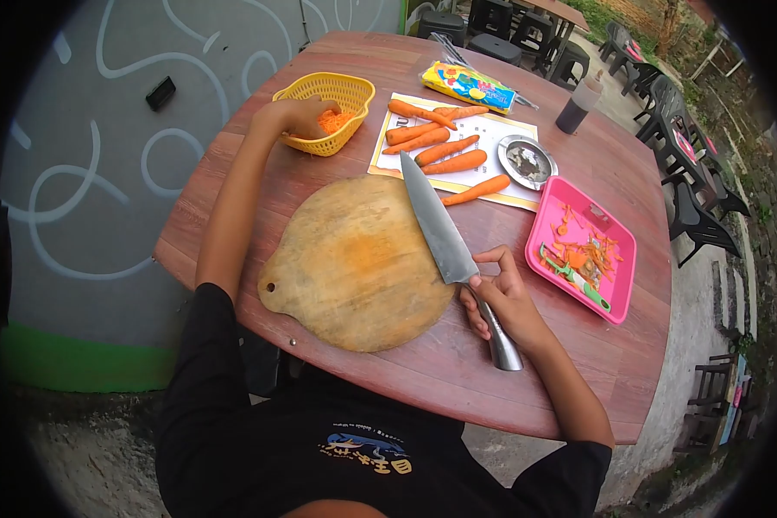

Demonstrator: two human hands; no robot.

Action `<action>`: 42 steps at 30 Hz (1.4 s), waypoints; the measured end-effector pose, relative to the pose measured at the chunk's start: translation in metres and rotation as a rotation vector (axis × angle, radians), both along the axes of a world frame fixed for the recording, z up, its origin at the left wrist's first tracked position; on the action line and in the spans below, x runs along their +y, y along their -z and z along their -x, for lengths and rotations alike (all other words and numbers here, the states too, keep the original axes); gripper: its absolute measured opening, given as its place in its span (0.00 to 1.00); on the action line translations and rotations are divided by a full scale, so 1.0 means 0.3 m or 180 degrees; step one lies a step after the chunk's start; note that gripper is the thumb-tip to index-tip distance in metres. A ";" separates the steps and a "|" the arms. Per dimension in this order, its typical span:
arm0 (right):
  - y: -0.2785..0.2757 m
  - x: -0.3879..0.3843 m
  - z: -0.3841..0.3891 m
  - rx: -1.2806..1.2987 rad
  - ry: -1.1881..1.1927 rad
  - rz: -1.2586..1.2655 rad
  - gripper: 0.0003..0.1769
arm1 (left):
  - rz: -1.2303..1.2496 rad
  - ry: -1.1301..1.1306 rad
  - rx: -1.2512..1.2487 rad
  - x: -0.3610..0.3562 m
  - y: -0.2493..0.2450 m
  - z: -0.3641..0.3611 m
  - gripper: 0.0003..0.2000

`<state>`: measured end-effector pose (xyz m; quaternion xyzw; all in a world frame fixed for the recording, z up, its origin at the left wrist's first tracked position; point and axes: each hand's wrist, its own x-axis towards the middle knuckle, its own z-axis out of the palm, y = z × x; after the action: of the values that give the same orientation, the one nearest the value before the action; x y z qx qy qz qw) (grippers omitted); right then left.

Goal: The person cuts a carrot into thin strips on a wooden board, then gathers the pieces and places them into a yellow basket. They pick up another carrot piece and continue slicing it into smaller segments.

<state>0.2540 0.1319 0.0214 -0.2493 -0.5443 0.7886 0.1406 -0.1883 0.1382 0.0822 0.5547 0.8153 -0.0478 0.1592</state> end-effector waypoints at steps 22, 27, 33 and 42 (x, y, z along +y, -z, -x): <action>0.004 0.006 -0.009 -0.0099 -0.0064 -0.0067 0.14 | -0.2949 0.0964 0.0108 0.057 0.043 0.203 0.20; 0.001 0.004 -0.008 -0.0055 -0.0064 -0.0100 0.14 | -0.2661 0.1031 -0.0145 0.042 0.028 0.172 0.16; 0.003 0.003 -0.009 -0.0064 -0.0066 -0.0124 0.14 | -0.2638 0.1168 -0.0091 0.036 0.035 0.166 0.17; 0.000 0.000 -0.008 -0.0059 -0.0092 -0.0203 0.14 | -0.2384 0.0809 -0.0462 0.017 -0.005 0.156 0.10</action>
<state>0.2563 0.1318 0.0215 -0.2441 -0.5739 0.7705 0.1321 -0.2351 0.1433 0.0836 0.6727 0.6878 0.2727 -0.0040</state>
